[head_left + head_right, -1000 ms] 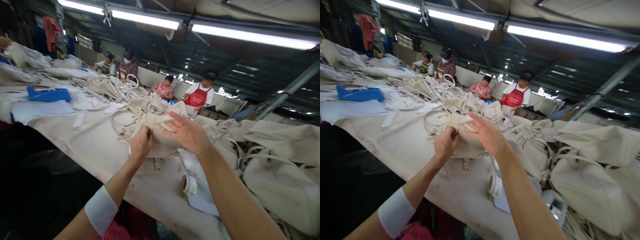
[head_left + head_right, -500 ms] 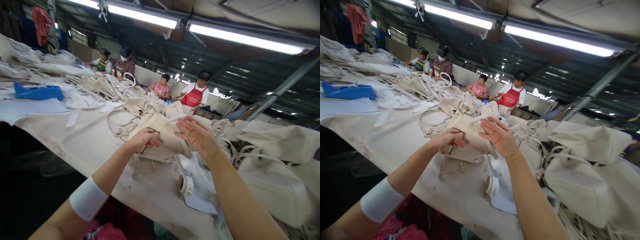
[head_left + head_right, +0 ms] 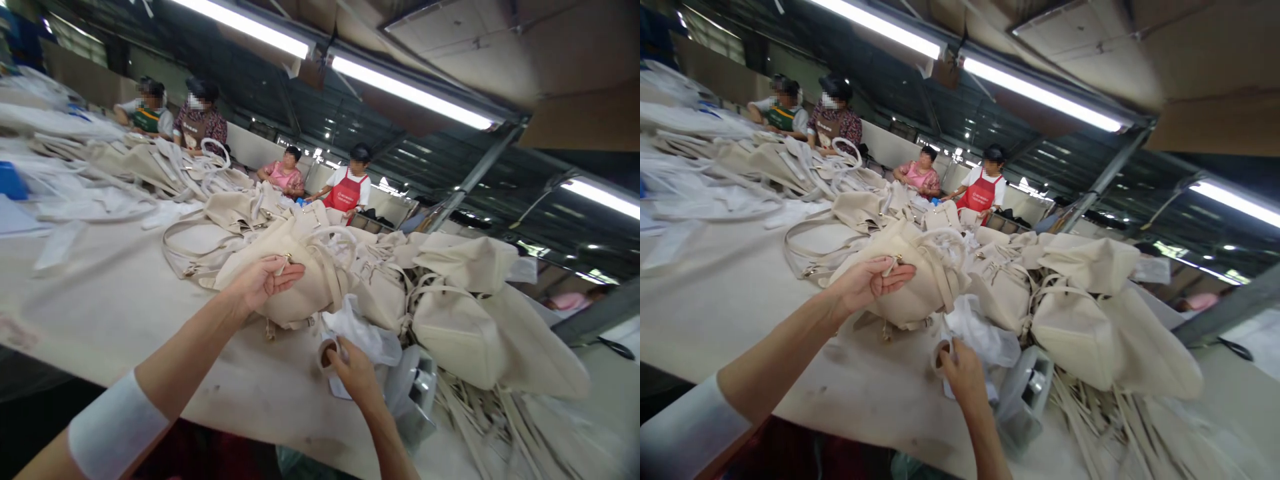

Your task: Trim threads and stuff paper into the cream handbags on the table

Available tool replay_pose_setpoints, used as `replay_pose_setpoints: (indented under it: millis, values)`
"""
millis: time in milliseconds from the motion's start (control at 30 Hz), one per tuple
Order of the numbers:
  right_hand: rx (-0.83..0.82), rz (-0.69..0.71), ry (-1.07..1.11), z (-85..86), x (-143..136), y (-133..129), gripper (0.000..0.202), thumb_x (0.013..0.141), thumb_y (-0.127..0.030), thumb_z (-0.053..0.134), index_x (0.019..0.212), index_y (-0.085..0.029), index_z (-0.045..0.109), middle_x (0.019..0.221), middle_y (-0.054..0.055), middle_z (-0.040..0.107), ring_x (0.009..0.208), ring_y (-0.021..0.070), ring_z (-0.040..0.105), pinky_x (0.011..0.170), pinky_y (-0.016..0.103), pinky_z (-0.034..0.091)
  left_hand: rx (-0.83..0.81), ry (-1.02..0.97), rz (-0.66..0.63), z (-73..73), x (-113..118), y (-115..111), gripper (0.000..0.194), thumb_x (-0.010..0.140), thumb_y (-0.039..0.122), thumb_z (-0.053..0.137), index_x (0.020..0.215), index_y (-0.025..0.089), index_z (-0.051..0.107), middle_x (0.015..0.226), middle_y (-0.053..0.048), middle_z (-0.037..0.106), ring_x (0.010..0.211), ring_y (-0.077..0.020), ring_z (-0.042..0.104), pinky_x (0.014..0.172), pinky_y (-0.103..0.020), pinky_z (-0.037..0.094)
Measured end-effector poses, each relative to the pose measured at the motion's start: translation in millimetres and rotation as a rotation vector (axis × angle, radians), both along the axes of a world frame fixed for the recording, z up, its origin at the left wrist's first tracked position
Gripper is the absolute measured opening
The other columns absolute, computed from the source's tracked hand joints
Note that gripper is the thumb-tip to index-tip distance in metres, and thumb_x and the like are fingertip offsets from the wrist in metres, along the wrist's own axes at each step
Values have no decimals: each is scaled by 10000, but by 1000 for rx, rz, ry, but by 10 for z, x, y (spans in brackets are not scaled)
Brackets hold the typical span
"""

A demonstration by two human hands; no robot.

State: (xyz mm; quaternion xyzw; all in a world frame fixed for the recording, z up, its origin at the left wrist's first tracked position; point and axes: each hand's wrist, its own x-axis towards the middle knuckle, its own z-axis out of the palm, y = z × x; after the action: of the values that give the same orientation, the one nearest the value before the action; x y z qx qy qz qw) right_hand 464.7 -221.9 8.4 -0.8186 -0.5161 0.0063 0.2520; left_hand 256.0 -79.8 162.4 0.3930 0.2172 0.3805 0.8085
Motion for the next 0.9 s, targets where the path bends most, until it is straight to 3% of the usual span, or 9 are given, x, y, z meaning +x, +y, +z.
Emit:
replay_pose_setpoints:
  millis: [100,233,300,500,633,733,800,900]
  values:
    - [24,23,47,-84,91,-71,387,924,-362,466,1202,-197,679,947,67,752,855,231,709,753,333,556,-114,-128,61,95,71,-41,224,949,122,467,753,145,574,1015,-134,742,863,-184,728,747,-277,564]
    - [53,-36,-19,-220,116,-223,296,892,-293,509,1053,-202,741,1076,145,721,1012,304,675,847,387,526,-168,-244,227,92,68,29,304,976,117,398,732,153,576,1047,-105,730,902,-187,713,708,-284,573]
    - [84,-66,-58,-240,124,-309,314,929,-308,461,1036,-208,739,1089,153,707,1036,320,661,862,406,510,-168,-257,298,37,42,127,343,992,121,362,729,158,580,1017,-85,732,877,-176,712,681,-280,573]
    - [277,-86,-113,-162,321,-449,412,993,-333,323,970,-216,717,990,107,739,943,248,690,881,343,496,-147,-197,402,-79,71,598,335,990,111,373,729,154,578,873,-69,725,751,-146,705,639,-256,562]
    - [280,-170,-114,-93,614,-246,419,975,-268,311,1038,-166,713,1083,142,737,1011,258,681,906,358,492,-204,-120,422,13,179,933,347,990,86,323,742,157,555,771,-52,707,677,-135,692,647,-258,568]
    - [254,-227,-122,-21,822,36,416,954,-199,319,1087,-134,707,1105,159,732,1044,267,677,934,373,478,-207,-63,381,55,208,1036,320,975,77,350,743,150,558,764,-79,709,673,-169,700,620,-291,576]
    - [223,-245,-133,14,911,237,401,947,-181,341,1090,-138,714,1069,165,735,1031,272,681,911,371,482,-199,-35,359,8,182,1019,299,971,79,366,766,141,575,781,-95,713,682,-182,709,613,-304,584]
    - [168,-243,-149,-4,951,504,301,900,-181,475,1057,-169,732,1000,156,731,954,267,696,811,340,495,-195,-2,350,-171,99,917,283,971,77,371,799,131,589,792,-102,713,677,-178,715,609,-297,591]
